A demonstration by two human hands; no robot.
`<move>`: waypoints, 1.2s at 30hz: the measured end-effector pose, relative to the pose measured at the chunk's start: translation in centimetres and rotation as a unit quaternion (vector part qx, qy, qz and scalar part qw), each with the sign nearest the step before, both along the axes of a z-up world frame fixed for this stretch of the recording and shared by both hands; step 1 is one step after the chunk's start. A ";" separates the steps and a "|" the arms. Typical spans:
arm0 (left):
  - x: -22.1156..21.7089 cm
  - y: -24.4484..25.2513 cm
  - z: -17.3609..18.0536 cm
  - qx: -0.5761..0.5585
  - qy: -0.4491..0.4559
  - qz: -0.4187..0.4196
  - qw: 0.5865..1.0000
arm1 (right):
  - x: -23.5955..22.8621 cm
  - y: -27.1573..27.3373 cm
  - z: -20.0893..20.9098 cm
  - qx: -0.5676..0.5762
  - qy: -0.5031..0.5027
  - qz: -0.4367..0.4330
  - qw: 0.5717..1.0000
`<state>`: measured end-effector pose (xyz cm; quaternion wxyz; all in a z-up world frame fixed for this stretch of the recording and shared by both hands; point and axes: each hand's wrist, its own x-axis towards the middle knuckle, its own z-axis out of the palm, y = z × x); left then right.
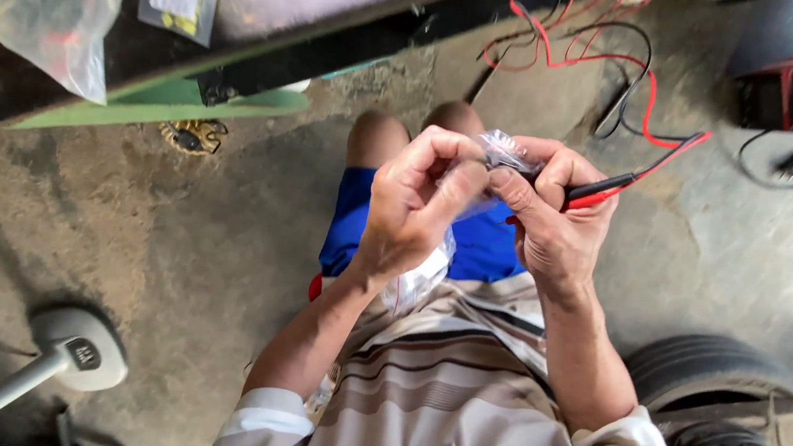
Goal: The person sits at a workbench and uses a multimeter to test small electronic components. They pick up components from a plastic bag, connect the multimeter probes to them, and place them on the table.
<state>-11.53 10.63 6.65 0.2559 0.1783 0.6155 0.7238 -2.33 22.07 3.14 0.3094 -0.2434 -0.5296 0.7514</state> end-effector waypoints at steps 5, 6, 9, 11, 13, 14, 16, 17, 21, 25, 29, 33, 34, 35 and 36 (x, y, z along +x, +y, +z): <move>-3.2 0.1 1.2 0.003 0.118 0.009 0.993 | -3.4 0.6 -1.3 -0.060 0.085 0.014 0.994; -3.8 0.0 1.3 0.005 0.120 0.014 0.993 | -4.5 0.2 -0.6 -0.058 0.086 0.019 0.994; -5.6 -0.8 1.5 -0.009 0.160 0.026 0.987 | -7.0 -0.9 0.8 -0.071 0.116 0.035 0.990; -6.6 -1.5 1.7 -0.026 0.200 0.032 0.979 | -8.0 -1.2 0.7 -0.098 0.151 0.055 0.982; -7.2 -2.0 1.7 -0.034 0.195 0.033 0.980 | -8.9 -1.4 0.5 -0.104 0.167 0.069 0.978; -7.5 -2.2 1.6 -0.042 0.190 0.031 0.980 | -9.4 -1.4 0.4 -0.109 0.183 0.080 0.974; -7.9 -2.3 1.6 -0.039 0.185 0.034 0.981 | -9.9 -1.6 0.0 -0.102 0.185 0.083 0.974; -8.0 -2.3 1.6 -0.035 0.180 0.034 0.982 | -10.1 -1.7 -0.2 -0.095 0.189 0.083 0.974; -8.3 -2.4 1.2 -0.032 0.180 0.038 0.982 | -10.6 -1.7 -0.5 -0.099 0.194 0.089 0.972; -8.3 -2.3 1.1 -0.039 0.184 0.064 0.980 | -10.7 -1.5 -0.8 -0.065 0.184 0.106 0.975; -8.3 -2.3 1.9 -0.058 0.110 0.087 0.988 | -10.7 -1.8 0.0 -0.034 0.150 0.112 0.982; -7.4 -2.1 0.1 -0.009 -0.017 0.096 0.995 | -9.6 -1.5 -2.1 -0.061 0.135 0.118 0.982; -7.3 -2.2 -0.2 -0.017 -0.060 0.112 0.992 | -9.4 -1.5 -2.7 -0.076 0.126 0.109 0.983; -7.2 -2.2 -0.5 -0.025 -0.102 0.128 0.986 | -9.2 -1.4 -3.3 -0.092 0.116 0.101 0.984; -7.2 -2.1 -0.2 -0.026 -0.102 0.129 0.986 | -9.0 -1.6 -3.0 -0.093 0.116 0.102 0.984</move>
